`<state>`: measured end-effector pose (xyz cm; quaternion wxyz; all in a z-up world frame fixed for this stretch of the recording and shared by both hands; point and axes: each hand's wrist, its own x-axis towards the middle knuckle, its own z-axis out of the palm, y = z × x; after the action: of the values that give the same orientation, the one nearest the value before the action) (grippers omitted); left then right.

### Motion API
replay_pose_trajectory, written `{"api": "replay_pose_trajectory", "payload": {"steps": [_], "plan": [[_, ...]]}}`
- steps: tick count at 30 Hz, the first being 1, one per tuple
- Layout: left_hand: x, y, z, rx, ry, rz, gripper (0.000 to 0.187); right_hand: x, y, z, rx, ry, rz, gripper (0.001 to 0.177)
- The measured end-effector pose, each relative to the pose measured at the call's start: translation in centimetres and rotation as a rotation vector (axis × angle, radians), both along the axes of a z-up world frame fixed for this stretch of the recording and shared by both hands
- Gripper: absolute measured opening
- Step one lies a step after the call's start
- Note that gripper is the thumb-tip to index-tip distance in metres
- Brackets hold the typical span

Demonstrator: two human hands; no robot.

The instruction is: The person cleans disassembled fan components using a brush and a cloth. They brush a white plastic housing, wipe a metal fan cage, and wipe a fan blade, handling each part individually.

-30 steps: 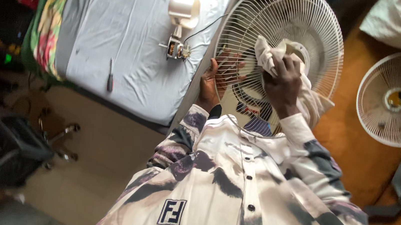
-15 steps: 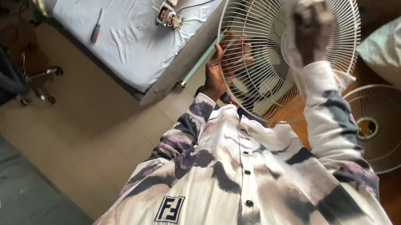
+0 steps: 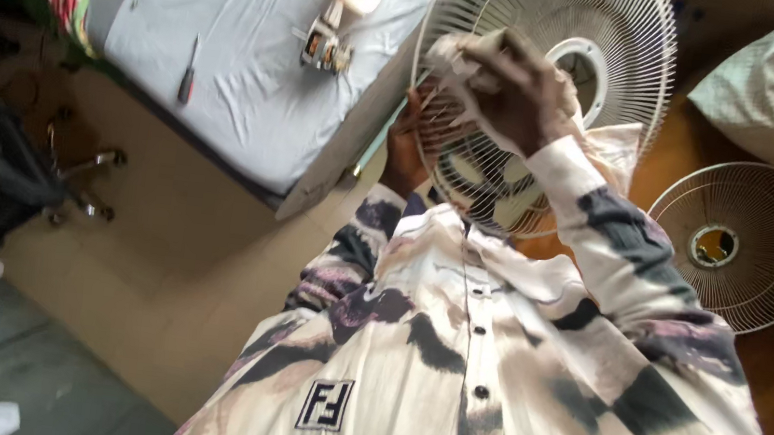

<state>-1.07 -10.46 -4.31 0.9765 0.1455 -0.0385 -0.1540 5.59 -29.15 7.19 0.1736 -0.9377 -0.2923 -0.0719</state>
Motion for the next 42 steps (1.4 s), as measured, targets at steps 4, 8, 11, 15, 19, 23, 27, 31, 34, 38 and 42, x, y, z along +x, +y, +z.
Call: {"api": "replay_pose_trajectory", "payload": {"steps": [4, 8, 11, 15, 19, 23, 27, 31, 34, 38, 42], "plan": [[1.8, 2.2, 3.7, 0.090, 0.167, -0.002, 0.061, 3.0, 0.3, 2.8, 0.346, -0.058, -0.228, 0.043], [2.9, 4.0, 5.1, 0.048, 0.110, -0.049, 0.059, -0.5, 3.3, 2.5, 0.233, -0.035, -0.039, 0.039], [3.4, 4.9, 4.9, 0.084, 0.068, -0.100, 0.056, -0.5, 3.4, 1.1, 0.061, -0.136, 0.027, 0.037], [4.3, 5.5, 5.1, 0.186, 0.075, -0.202, 0.057, 4.8, 0.3, 0.6, 0.125, -0.135, -0.238, 0.034], [4.6, 5.4, 6.2, 0.151, 0.012, -0.278, 0.060, 7.7, -0.2, 1.4, 0.239, -0.195, -0.401, 0.032], [5.9, 5.5, 6.4, 0.133, -0.053, -0.272, 0.059, 6.8, 0.4, -0.5, 0.187, -0.216, -0.249, 0.031], [5.5, 5.8, 6.0, 0.073, 0.016, -0.236, 0.058, 7.9, -4.9, -5.6, 0.174, -0.183, -0.362, 0.031], [5.2, 6.1, 6.4, 0.071, -0.047, -0.209, 0.055, 11.7, -13.4, -7.9, 0.235, -0.158, -0.597, 0.032], [4.2, 6.7, 6.6, 0.056, -0.067, -0.142, 0.055, 10.9, -16.5, -6.4, 0.299, -0.184, -0.738, 0.033], [4.6, 5.6, 6.8, 0.092, -0.069, -0.021, 0.056, 4.8, -12.7, -2.5, 0.667, -0.045, -0.685, 0.037], [5.3, 4.9, 6.8, 0.147, -0.014, 0.052, 0.057, -4.6, -2.6, -3.5, 0.373, 0.068, -0.704, 0.041]]}}
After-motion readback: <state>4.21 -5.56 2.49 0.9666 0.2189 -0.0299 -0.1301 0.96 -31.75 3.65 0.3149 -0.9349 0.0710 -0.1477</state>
